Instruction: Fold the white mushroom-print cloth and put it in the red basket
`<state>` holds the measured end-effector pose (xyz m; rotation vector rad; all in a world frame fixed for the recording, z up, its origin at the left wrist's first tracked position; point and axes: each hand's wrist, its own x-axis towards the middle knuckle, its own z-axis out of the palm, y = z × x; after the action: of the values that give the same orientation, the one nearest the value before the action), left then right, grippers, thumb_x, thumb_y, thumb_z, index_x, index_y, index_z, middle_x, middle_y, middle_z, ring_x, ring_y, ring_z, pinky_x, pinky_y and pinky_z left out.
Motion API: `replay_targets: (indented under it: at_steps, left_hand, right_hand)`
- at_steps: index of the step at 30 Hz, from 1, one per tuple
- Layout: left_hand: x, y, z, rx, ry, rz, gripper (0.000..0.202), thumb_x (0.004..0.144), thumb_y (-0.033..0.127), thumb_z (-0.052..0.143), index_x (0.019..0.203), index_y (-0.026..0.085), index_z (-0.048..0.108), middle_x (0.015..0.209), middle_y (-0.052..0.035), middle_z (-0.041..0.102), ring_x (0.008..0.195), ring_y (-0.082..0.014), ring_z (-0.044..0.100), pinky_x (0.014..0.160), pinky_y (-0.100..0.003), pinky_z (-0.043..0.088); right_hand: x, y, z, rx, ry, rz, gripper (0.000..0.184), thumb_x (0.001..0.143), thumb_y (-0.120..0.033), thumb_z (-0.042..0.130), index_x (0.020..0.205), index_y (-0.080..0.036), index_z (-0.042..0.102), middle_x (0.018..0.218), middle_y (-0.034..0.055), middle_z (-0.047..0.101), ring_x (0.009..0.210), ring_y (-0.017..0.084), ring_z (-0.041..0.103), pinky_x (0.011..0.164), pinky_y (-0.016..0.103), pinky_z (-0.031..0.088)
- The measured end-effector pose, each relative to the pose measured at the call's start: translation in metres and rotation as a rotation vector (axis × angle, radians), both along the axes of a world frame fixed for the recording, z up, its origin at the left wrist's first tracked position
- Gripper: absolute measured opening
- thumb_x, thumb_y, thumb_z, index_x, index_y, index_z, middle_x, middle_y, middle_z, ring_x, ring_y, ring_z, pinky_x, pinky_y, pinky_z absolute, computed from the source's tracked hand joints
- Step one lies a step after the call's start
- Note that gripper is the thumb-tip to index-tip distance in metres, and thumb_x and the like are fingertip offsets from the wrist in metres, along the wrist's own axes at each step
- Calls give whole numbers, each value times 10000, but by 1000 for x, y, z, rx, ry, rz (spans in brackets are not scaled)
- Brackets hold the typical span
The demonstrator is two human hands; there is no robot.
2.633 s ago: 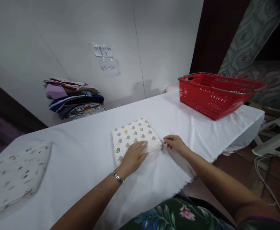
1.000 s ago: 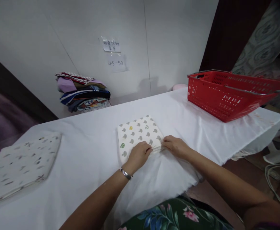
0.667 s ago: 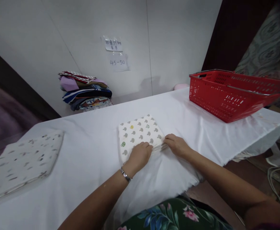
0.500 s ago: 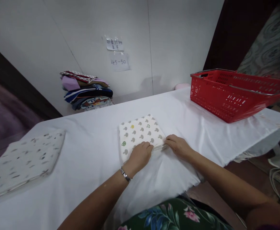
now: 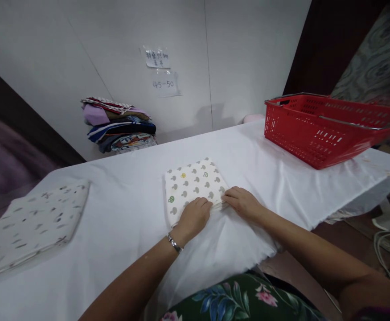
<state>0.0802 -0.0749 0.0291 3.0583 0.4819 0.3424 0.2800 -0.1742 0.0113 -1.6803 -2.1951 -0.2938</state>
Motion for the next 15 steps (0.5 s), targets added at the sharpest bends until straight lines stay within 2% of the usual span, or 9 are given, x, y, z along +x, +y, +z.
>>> replay_targets:
  at_steps: [7,15]
  left_hand:
    - [-7,1,2,-78,-28,23,183,850,119,431,930,201,573,875,-35,568,835,-179,512,683,-304,416]
    - [-32,4,5,5,31,98,156,863,126,426,874,187,569,847,-37,554,805,-181,506,679,-313,410]
  right_hand:
    - [3,2,-4,58,10,16,282,907,-111,376,999,-179,634,905,68,615,816,194,494,699,309,383]
    - [3,0,-4,50,33,42,242,907,-140,406,984,-188,631,926,59,616,839,194,494,705,308,389]
